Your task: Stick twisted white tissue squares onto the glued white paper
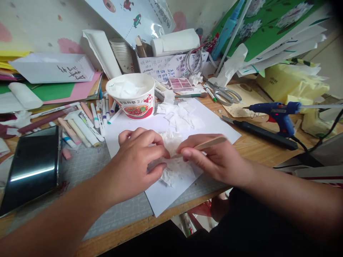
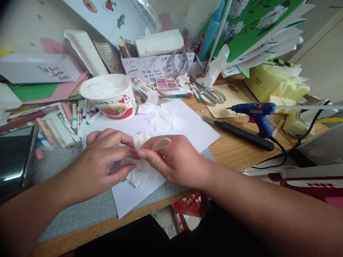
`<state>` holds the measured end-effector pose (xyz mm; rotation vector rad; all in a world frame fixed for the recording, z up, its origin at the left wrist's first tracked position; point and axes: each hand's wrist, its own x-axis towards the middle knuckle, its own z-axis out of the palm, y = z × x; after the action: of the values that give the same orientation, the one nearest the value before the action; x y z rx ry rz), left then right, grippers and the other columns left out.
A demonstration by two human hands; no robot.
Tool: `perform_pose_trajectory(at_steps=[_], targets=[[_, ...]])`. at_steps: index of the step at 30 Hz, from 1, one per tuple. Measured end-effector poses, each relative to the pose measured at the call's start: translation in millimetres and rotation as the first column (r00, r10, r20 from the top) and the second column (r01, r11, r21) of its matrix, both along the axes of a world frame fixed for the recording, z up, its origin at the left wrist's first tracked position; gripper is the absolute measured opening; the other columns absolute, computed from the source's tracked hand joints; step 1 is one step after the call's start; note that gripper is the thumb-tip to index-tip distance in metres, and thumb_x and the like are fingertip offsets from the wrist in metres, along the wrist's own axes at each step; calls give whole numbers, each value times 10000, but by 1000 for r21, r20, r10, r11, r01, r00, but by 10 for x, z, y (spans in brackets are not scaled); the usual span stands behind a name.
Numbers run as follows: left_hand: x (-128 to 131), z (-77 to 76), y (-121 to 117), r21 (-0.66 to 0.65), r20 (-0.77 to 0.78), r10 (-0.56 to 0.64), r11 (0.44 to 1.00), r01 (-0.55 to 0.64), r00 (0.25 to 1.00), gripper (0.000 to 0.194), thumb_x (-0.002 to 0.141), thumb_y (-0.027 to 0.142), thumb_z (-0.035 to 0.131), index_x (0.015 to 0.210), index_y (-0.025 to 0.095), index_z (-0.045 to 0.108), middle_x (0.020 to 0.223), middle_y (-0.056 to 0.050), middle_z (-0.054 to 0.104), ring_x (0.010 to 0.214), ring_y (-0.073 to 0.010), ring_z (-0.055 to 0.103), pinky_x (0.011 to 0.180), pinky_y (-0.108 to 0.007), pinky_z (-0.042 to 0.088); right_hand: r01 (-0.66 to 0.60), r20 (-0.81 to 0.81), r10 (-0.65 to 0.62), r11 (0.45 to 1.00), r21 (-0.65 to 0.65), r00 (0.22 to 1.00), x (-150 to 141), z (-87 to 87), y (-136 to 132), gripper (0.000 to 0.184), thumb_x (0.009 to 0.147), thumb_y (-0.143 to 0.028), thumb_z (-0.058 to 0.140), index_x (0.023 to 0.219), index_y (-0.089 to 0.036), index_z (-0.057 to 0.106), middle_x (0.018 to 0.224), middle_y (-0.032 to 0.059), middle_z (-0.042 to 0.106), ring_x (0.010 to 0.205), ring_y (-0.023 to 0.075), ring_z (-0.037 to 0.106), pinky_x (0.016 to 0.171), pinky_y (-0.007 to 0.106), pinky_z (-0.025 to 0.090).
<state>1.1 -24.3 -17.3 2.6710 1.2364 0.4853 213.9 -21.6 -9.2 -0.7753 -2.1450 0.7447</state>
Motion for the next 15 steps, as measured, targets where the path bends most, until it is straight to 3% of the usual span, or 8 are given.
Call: perform_pose_trajectory(at_steps=[4,6,10,15], targets=[[0,-3,-1,4,-12,3,1000,-3,1000,107,803,234,573,846,261,667,950,-15,588,941,-225,496,801,-412,270,206,-333,-236,971,-123,913,138,57,3,265,934,-293,512,727,-197,647,697,3,623,570,98,575,513,244,462],[5,-2,-12,-3,-13,4,1000,-4,1000,127,812,252,570,900,259,661,997,-25,579,961,-232,489,818,-417,284,255,-368,-297,954,-158,881,208,69,39,252,930,-311,522,746,-211,662,684,3,612,550,107,562,494,263,450],[17,-15,-39,22,-17,-38,999,39,999,241,826,254,566,1040,316,659,1138,-40,549,1024,-262,473,863,-452,292,344,-257,-360,933,-108,897,356,60,180,236,935,-327,509,787,-222,660,664,8,608,570,128,570,530,289,458],[22,-20,-40,51,-24,-46,998,47,999,162,829,240,565,922,297,684,1098,-44,570,1025,-264,464,875,-477,253,461,-23,-461,886,46,887,556,14,390,324,934,-438,464,725,-223,586,677,15,577,637,145,548,606,307,424]])
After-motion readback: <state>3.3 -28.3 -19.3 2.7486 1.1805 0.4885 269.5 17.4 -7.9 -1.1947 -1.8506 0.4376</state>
